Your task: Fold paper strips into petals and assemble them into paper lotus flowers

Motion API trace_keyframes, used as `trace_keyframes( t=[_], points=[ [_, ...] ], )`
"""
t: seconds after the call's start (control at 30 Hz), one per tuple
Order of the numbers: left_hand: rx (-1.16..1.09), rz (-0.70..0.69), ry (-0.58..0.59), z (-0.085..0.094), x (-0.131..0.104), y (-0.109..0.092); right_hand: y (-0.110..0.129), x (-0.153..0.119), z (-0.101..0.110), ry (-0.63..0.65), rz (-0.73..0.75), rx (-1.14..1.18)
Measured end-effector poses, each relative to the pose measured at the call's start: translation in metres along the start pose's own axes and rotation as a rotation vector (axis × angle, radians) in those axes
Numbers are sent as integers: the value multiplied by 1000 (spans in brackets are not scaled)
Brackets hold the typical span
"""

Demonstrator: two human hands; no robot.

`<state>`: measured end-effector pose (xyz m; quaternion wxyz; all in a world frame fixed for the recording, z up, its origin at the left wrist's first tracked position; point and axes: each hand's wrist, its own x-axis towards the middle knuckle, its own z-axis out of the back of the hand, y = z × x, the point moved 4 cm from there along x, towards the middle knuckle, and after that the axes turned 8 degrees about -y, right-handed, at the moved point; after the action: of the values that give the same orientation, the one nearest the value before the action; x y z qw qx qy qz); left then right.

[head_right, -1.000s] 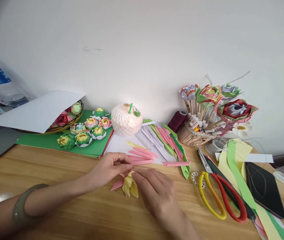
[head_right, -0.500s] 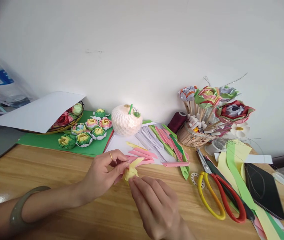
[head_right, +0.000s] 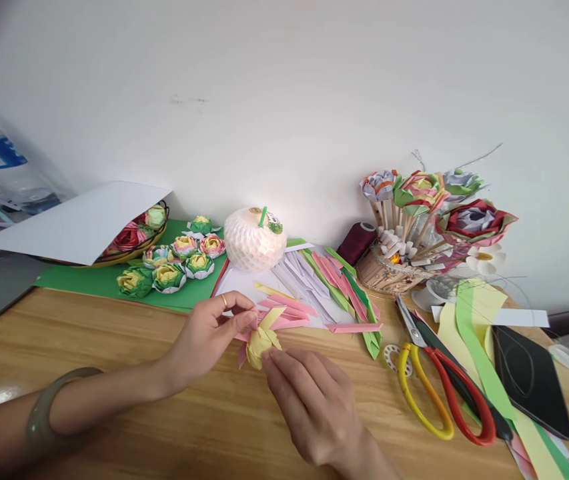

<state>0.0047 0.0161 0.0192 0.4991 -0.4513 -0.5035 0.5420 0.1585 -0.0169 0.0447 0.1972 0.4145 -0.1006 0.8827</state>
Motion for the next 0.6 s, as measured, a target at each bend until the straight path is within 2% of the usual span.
trace_keyframes(
  t=[0.17, 0.6],
  points=[
    [-107, 44, 20, -1, 1, 1, 0, -2, 0, -34, -12, 8],
    [-129, 27, 56, 0, 4, 2, -1, -2, 1, -30, 18, 9]
  ],
)
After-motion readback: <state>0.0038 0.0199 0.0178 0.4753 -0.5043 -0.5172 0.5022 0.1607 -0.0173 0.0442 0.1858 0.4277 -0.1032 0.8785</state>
